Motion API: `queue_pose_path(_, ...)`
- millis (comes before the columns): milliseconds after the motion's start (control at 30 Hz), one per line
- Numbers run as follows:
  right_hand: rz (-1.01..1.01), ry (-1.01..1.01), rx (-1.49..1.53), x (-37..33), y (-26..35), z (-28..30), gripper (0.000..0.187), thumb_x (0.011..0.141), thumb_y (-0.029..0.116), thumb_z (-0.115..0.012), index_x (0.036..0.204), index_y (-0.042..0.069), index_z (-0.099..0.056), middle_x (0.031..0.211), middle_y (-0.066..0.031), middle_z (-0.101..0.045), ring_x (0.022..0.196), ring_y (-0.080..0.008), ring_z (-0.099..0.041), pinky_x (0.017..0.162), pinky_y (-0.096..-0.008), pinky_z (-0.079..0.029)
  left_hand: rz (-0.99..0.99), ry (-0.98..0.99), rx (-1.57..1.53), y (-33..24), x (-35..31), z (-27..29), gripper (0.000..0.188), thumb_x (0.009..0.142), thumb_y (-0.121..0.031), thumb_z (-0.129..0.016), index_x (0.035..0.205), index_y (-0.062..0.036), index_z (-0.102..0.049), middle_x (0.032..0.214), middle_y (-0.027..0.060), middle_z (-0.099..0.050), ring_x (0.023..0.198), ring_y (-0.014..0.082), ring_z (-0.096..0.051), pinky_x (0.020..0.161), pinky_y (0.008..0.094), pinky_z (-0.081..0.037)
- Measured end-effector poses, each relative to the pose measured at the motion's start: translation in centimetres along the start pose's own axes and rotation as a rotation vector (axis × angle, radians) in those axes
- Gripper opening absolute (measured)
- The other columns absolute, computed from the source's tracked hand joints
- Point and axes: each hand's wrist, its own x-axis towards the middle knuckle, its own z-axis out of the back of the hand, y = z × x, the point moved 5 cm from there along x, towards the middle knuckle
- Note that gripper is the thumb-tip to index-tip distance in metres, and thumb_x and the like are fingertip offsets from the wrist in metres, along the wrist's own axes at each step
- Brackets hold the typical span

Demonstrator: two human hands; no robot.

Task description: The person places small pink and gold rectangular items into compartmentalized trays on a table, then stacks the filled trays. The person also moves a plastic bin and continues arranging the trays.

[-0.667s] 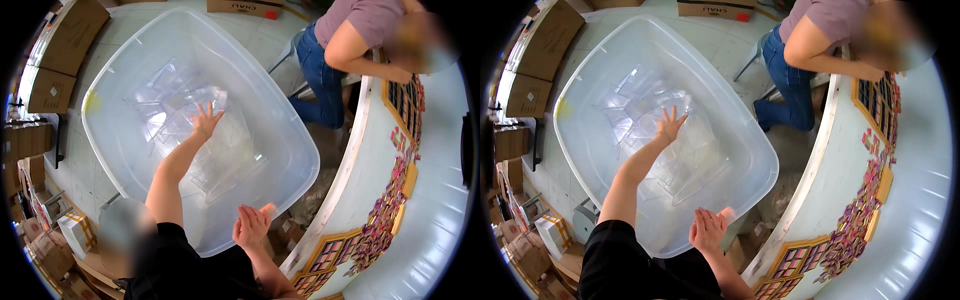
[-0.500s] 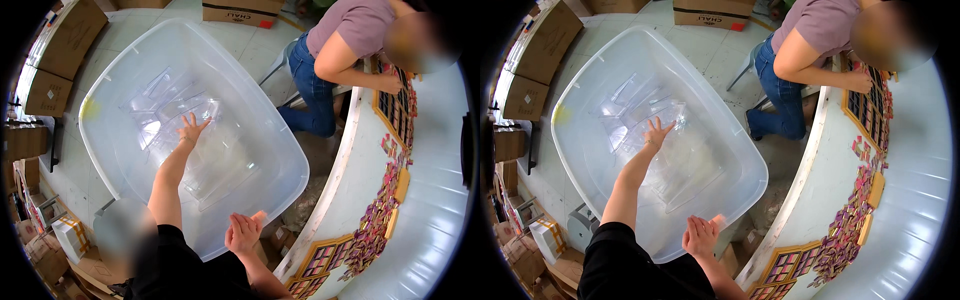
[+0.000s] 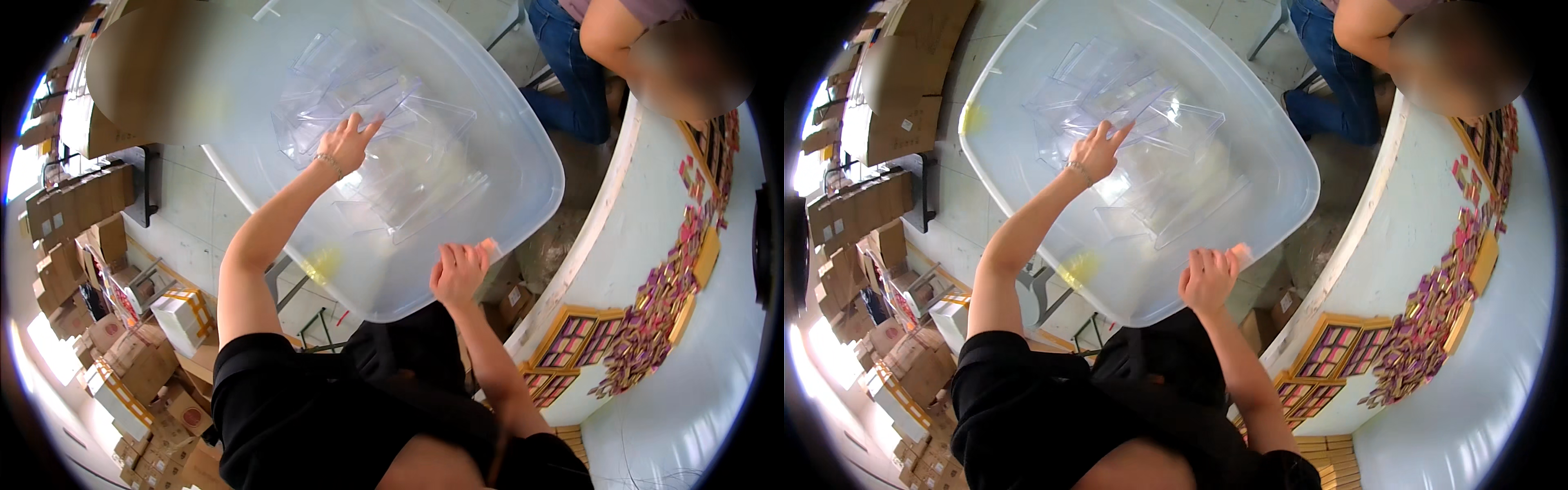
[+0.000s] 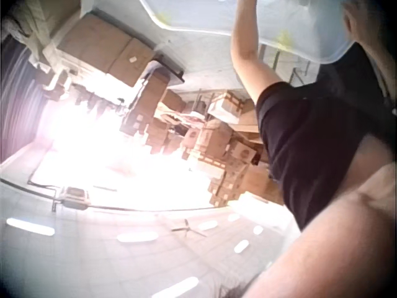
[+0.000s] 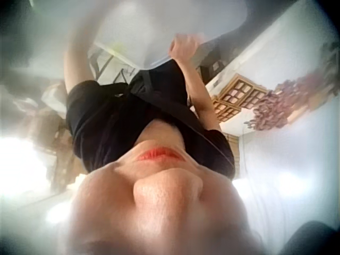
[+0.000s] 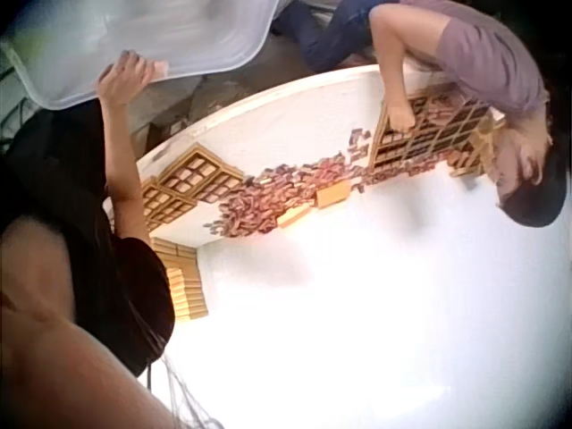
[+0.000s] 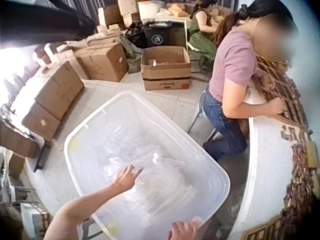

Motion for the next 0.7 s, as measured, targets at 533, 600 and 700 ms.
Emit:
queue_pose_path(533,0.142,-0.823,0.204,-8.9,-2.3,36.9,0.070,0.074,0.025,-0.078,0.134,0.012,-0.044,0.144,-0.0277,-0.027,0.130,-0.0487,-0.034,0.102,-0.0568,-0.034,-0.942,-0.126,0.130,-28.0,-15.8,34.1,0.079,0.058,-0.002,-0.063,0.133,-0.0173,-0.049,0.114,0.0079,-0.055,0.082,0.0262,-0.063,0.060,0.0334,-0.054)
queue_pose_path(600,-0.059,-0.903,0.065,-15.3,-3.8,39.6,0.055,0.069,0.015,-0.081,0.117,0.007,-0.055,0.130,-0.0247,-0.046,0.115,-0.0437,-0.051,0.094,-0.0495,-0.045,-1.246,-0.232,0.183,-37.0,-16.2,34.8,0.080,0.056,-0.001,-0.065,0.133,-0.0174,-0.051,0.114,0.0078,-0.055,0.086,0.0243,-0.063,0.058,0.0317,-0.054)
queue_pose_path(700,-0.472,-1.068,-0.156,-27.9,-5.9,41.9,0.042,0.069,0.006,-0.079,0.105,0.004,-0.057,0.118,-0.0206,-0.056,0.100,-0.0333,-0.061,0.081,-0.0364,-0.053,-1.625,-0.440,0.238,-52.5,-19.4,32.6,0.072,0.066,-0.004,-0.063,0.133,-0.0242,-0.050,0.111,0.0059,-0.055,0.091,0.0228,-0.060,0.055,0.0313,-0.054)
